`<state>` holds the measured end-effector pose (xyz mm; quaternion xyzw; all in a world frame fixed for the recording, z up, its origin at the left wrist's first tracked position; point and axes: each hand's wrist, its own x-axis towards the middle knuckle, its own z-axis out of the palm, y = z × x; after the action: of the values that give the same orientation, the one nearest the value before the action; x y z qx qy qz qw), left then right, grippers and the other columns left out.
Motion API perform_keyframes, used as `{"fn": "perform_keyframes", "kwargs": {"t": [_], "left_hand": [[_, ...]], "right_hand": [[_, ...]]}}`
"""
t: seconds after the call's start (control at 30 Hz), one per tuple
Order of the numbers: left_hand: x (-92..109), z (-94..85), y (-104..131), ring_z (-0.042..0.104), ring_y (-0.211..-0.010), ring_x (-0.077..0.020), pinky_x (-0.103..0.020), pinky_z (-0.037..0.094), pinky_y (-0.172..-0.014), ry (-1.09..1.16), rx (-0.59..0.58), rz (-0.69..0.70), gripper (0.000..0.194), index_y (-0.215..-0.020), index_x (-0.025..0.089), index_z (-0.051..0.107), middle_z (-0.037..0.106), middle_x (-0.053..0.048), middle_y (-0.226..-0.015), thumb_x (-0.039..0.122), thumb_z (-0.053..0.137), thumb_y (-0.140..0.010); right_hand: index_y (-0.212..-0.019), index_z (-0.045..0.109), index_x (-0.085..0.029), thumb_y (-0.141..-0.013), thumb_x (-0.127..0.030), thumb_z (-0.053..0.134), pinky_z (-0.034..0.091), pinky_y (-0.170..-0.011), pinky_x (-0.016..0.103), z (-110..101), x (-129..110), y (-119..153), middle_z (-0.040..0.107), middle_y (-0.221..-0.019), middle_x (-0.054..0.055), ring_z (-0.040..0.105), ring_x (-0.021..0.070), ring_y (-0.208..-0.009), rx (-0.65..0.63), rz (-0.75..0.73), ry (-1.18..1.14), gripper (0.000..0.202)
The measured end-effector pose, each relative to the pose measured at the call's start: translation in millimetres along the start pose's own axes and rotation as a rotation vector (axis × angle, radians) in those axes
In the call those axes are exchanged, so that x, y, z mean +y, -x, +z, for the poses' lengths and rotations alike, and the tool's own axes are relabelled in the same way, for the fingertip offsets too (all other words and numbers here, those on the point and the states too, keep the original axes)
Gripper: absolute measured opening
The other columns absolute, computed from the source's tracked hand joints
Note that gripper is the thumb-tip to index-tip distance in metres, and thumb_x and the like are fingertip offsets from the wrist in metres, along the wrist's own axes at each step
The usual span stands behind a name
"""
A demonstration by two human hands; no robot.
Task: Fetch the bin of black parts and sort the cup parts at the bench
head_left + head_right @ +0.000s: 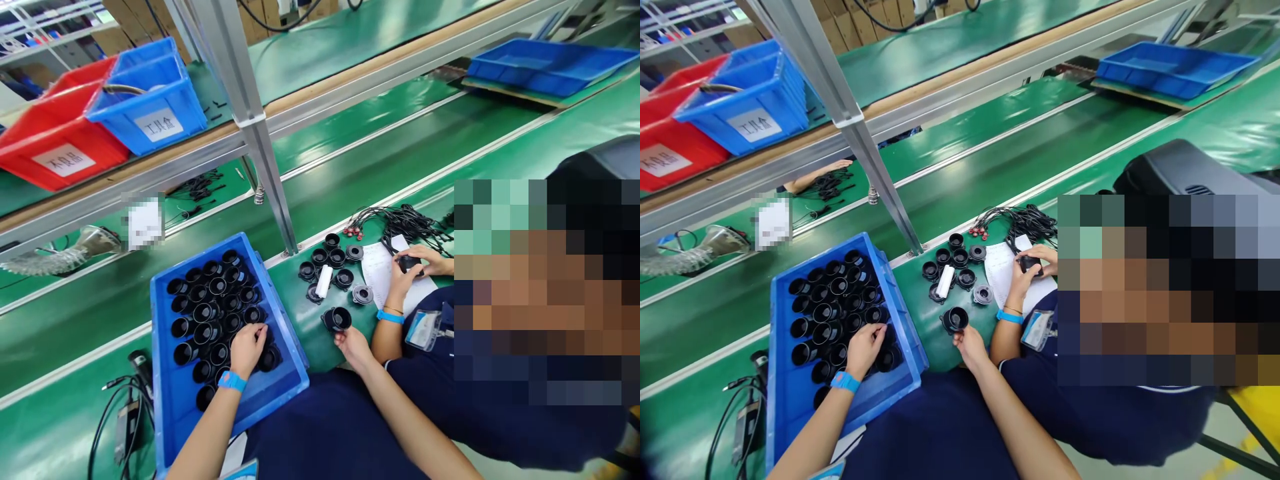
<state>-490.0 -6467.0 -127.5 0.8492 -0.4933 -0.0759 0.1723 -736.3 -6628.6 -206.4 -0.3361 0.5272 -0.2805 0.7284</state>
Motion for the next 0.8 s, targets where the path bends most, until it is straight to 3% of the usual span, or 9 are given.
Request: {"fn": "perform_keyframes", "kwargs": {"t": [0.17, 0.3, 0.37, 0.43, 0.5, 0.57, 0.63, 0.7, 0.8], "left_hand": [[1.5, 0.8, 0.8, 0.063, -0.075, -0.0183, -0.030, 0.047, -0.072, 0.002, -0.008, -0.005, 0.034, -0.096, 0.022, 0.073, 0.066, -0.003, -0.078, 0.042, 0.045, -0.100], [-1.2, -0.2, 2.4, 0.063, -0.075, -0.0182, -0.030, 0.048, -0.072, 0.001, -0.011, -0.009, 0.033, -0.096, 0.022, 0.073, 0.066, -0.003, -0.078, 0.041, 0.046, -0.099], [-2.8, -0.6, 3.0, 0.063, -0.075, -0.0181, -0.030, 0.048, -0.073, 0.006, -0.010, -0.013, 0.032, -0.096, 0.022, 0.072, 0.066, -0.003, -0.079, 0.041, 0.046, -0.099], [-3.9, -0.4, 3.1, 0.064, -0.076, -0.0181, -0.031, 0.048, -0.074, 0.015, -0.010, -0.020, 0.032, -0.096, 0.022, 0.072, 0.067, -0.003, -0.080, 0.040, 0.046, -0.099], [-3.9, 0.7, 2.6, 0.063, -0.076, -0.0179, -0.030, 0.048, -0.073, 0.026, -0.012, -0.030, 0.031, -0.096, 0.022, 0.073, 0.067, -0.003, -0.080, 0.040, 0.047, -0.099], [-2.9, 2.3, 1.8, 0.063, -0.074, -0.0177, -0.030, 0.047, -0.072, 0.035, -0.018, -0.035, 0.031, -0.096, 0.021, 0.073, 0.066, -0.003, -0.079, 0.040, 0.048, -0.099], [-1.4, 3.5, 1.0, 0.062, -0.073, -0.0174, -0.030, 0.047, -0.070, 0.040, -0.024, -0.036, 0.030, -0.096, 0.021, 0.073, 0.065, -0.003, -0.077, 0.039, 0.049, -0.099], [-0.4, 3.8, 0.8, 0.062, -0.073, -0.0171, -0.029, 0.046, -0.069, 0.044, -0.026, -0.035, 0.030, -0.095, 0.021, 0.073, 0.065, -0.002, -0.076, 0.038, 0.049, -0.099], [-1.2, 2.8, 1.7, 0.061, -0.073, -0.0170, -0.029, 0.046, -0.070, 0.051, -0.021, -0.039, 0.030, -0.095, 0.021, 0.073, 0.065, -0.002, -0.077, 0.038, 0.049, -0.099]], "right_hand": [[-0.067, 0.051, -0.018, -0.087, -0.068, 0.054, 0.050, -0.052, 0.026, 14.0, 14.4, -20.3, 0.053, -0.056, -0.002, 0.053, 0.0104, -0.049, 0.078, 0.041, 0.068, 0.054], [-0.076, 0.055, -0.019, -0.072, -0.075, 0.060, 0.055, -0.056, 0.036, 10.5, 10.6, -25.8, 0.060, -0.063, 0.003, 0.061, 0.0193, -0.057, 0.187, -0.093, 0.188, 0.056], [-0.082, 0.055, -0.020, -0.069, -0.070, 0.065, 0.056, -0.069, 0.043, 0.8, 1.3, -22.6, 0.061, -0.072, 0.005, 0.063, 0.0244, -0.070, 0.288, -0.213, 0.283, 0.053], [-0.087, 0.055, -0.020, -0.070, -0.061, 0.066, 0.048, -0.091, 0.052, -10.9, -11.5, -17.7, 0.063, -0.090, 0.011, 0.060, 0.0306, -0.095, 0.395, -0.350, 0.385, 0.045], [-0.096, 0.059, -0.019, -0.073, -0.051, 0.065, 0.030, -0.109, 0.058, -20.3, -24.6, -14.8, 0.057, -0.118, 0.018, 0.046, 0.0361, -0.122, 0.470, -0.467, 0.470, 0.040], [-0.108, 0.060, -0.019, -0.073, -0.044, 0.065, 0.015, -0.115, 0.060, -25.2, -34.6, -16.1, 0.043, -0.142, 0.020, 0.029, 0.0390, -0.137, 0.504, -0.538, 0.523, 0.044], [-0.112, 0.061, -0.019, -0.071, -0.043, 0.067, 0.009, -0.117, 0.060, -26.2, -39.9, -20.9, 0.034, -0.152, 0.019, 0.022, 0.0396, -0.141, 0.501, -0.572, 0.532, 0.048], [-0.110, 0.062, -0.018, -0.071, -0.048, 0.068, 0.012, -0.118, 0.057, -25.5, -41.4, -26.8, 0.037, -0.151, 0.019, 0.024, 0.0385, -0.141, 0.481, -0.572, 0.487, 0.050], [-0.111, 0.057, -0.017, -0.077, -0.061, 0.060, 0.034, -0.109, 0.054, -24.7, -41.2, -32.4, 0.052, -0.134, 0.021, 0.044, 0.0355, -0.129, 0.459, -0.498, 0.320, 0.056]]}}
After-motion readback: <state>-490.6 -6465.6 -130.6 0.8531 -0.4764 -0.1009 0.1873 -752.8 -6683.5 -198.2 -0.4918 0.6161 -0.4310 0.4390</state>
